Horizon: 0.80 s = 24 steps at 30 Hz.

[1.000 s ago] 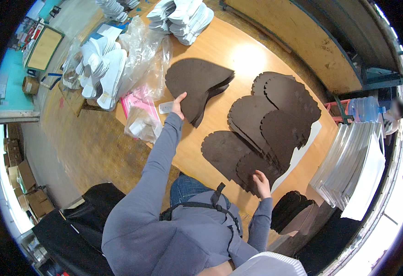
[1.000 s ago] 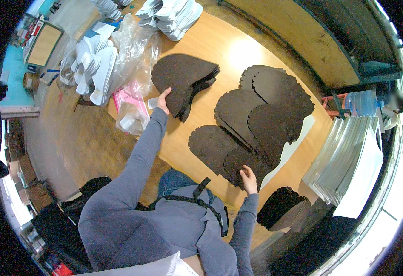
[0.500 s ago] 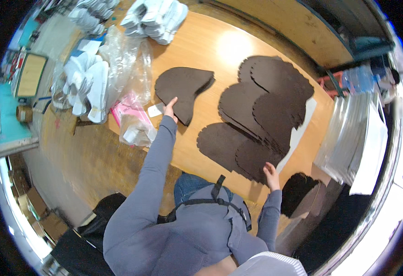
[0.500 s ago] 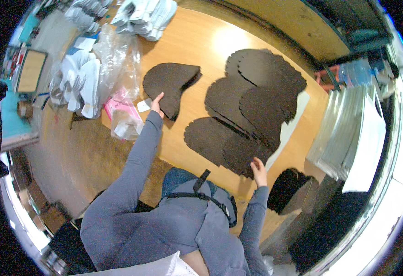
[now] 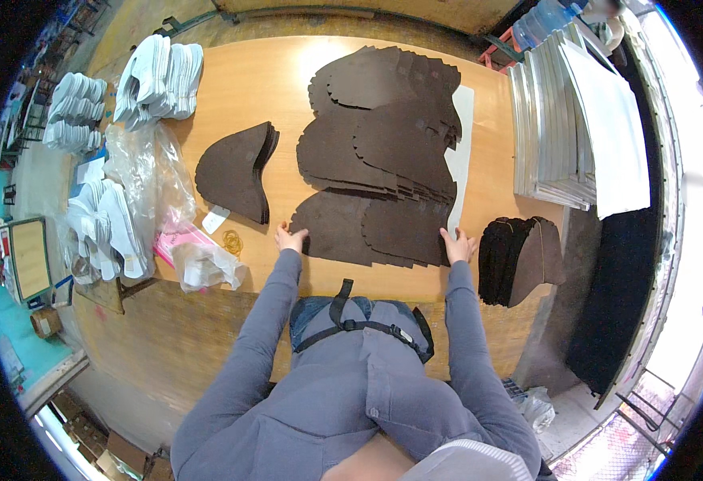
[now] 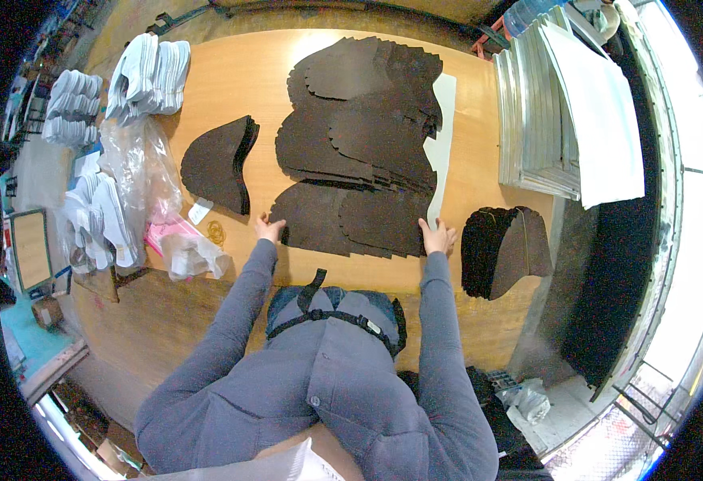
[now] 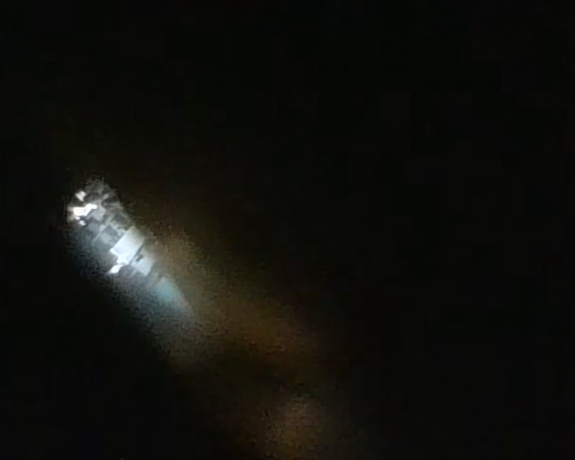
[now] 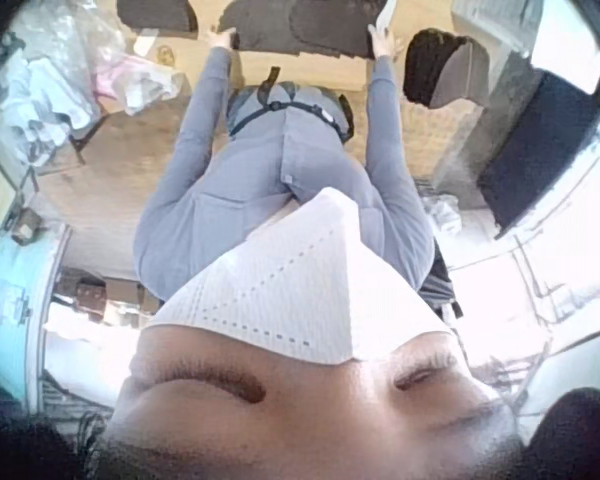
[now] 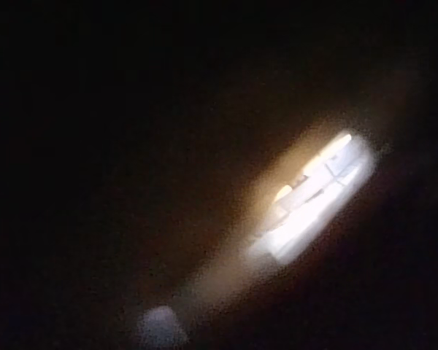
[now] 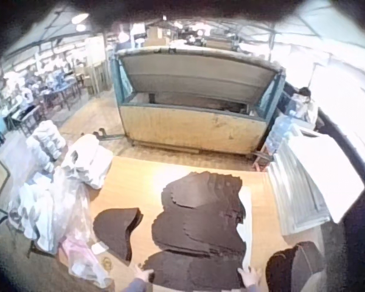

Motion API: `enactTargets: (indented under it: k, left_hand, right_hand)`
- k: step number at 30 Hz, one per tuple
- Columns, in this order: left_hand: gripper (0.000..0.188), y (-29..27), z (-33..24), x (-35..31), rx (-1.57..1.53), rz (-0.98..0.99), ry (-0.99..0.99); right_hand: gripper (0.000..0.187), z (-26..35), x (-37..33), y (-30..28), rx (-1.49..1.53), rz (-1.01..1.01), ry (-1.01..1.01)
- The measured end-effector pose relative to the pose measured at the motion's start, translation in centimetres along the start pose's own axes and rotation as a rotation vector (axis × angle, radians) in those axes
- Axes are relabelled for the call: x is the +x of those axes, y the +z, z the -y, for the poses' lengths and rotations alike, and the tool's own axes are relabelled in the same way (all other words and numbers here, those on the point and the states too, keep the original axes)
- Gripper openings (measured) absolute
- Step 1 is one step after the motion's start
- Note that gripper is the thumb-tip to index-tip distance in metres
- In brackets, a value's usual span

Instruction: The person repeatedly picks up dark brown scalloped material pieces from a table, aligns them into neat stacks, and secures some stacks with rubber bands. The person also moves white sheets and other items on the table to organize the workspace.

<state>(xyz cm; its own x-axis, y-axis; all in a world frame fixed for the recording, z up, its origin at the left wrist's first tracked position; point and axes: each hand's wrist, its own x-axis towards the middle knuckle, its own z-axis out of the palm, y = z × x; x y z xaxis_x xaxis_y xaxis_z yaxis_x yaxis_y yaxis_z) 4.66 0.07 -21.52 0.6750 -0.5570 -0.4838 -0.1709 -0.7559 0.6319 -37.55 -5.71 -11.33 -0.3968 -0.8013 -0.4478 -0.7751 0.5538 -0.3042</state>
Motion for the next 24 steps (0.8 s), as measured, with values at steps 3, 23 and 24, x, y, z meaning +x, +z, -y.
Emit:
enactTargets:
  k: [3,23,24]
  left_hand:
    - [0.061,0.7,-0.4,-1.2,0.035,0.148,0.007]
    - [0.031,0.7,-3.3,-6.7,-0.56,0.48,-0.123]
    - [0.031,0.9,-3.1,-6.6,-0.528,0.49,-0.112]
  right_hand:
    - [0.082,1.9,-0.1,1.0,-0.169,-0.062,-0.014]
    - [0.036,-5.9,-6.4,-5.7,0.621,0.367,-0.104]
    - [0.034,-7.7,-6.5,-6.4,0.544,0.304,-0.124]
